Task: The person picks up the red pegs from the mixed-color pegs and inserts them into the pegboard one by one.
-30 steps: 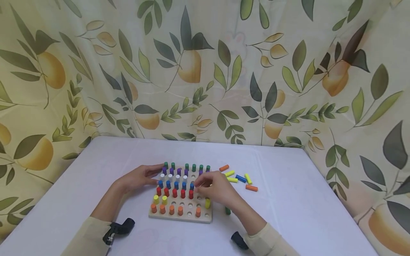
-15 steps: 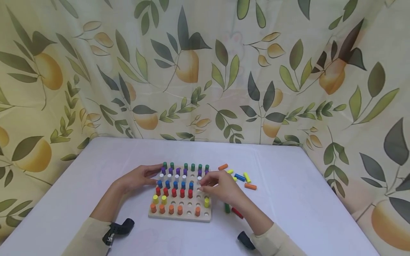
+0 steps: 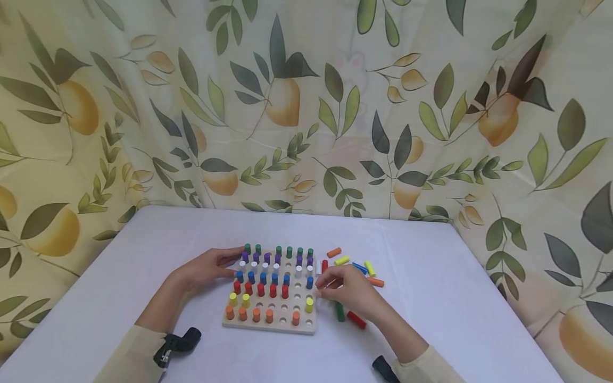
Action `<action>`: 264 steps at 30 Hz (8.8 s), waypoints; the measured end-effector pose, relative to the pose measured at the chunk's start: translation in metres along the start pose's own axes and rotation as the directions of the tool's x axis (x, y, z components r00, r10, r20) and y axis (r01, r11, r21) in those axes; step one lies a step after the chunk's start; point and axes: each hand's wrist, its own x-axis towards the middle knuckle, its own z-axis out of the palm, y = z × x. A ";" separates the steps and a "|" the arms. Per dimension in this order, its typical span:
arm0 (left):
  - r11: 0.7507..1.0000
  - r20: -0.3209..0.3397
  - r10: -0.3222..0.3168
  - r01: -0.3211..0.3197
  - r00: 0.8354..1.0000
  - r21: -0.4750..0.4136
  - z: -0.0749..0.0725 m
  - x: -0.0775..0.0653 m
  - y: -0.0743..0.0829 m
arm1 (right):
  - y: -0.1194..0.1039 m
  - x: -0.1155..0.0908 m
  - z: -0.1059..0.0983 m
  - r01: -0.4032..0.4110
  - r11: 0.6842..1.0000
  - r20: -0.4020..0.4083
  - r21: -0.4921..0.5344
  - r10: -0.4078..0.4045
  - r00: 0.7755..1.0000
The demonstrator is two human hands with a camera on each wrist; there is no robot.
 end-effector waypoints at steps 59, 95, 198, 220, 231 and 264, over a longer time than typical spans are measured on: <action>1.000 0.027 -0.011 0.011 1.000 0.016 0.001 0.000 -0.002 | 0.053 -0.043 -0.028 -0.192 0.981 0.030 0.015 0.191 0.981; 1.000 0.022 -0.009 0.009 1.000 -0.016 -0.006 0.001 -0.001 | 0.042 -0.038 -0.027 -0.188 0.978 0.064 -0.088 0.194 0.979; 1.000 0.031 0.010 -0.010 0.999 0.005 -0.003 0.002 0.001 | -0.007 -0.003 -0.009 0.014 1.000 -0.080 0.016 -0.012 0.997; 0.999 0.048 0.042 -0.043 0.998 0.004 -0.003 0.001 0.002 | -0.012 0.005 0.003 0.025 1.000 -0.010 0.006 -0.025 1.000; 0.999 0.048 0.034 -0.034 0.998 -0.012 -0.005 0.000 -0.001 | -0.014 0.009 0.010 0.029 0.999 0.010 0.022 -0.029 1.000; 1.000 0.032 0.013 -0.013 0.999 0.000 -0.005 0.001 0.001 | -0.023 0.018 0.033 0.059 0.997 0.044 -0.051 -0.057 0.997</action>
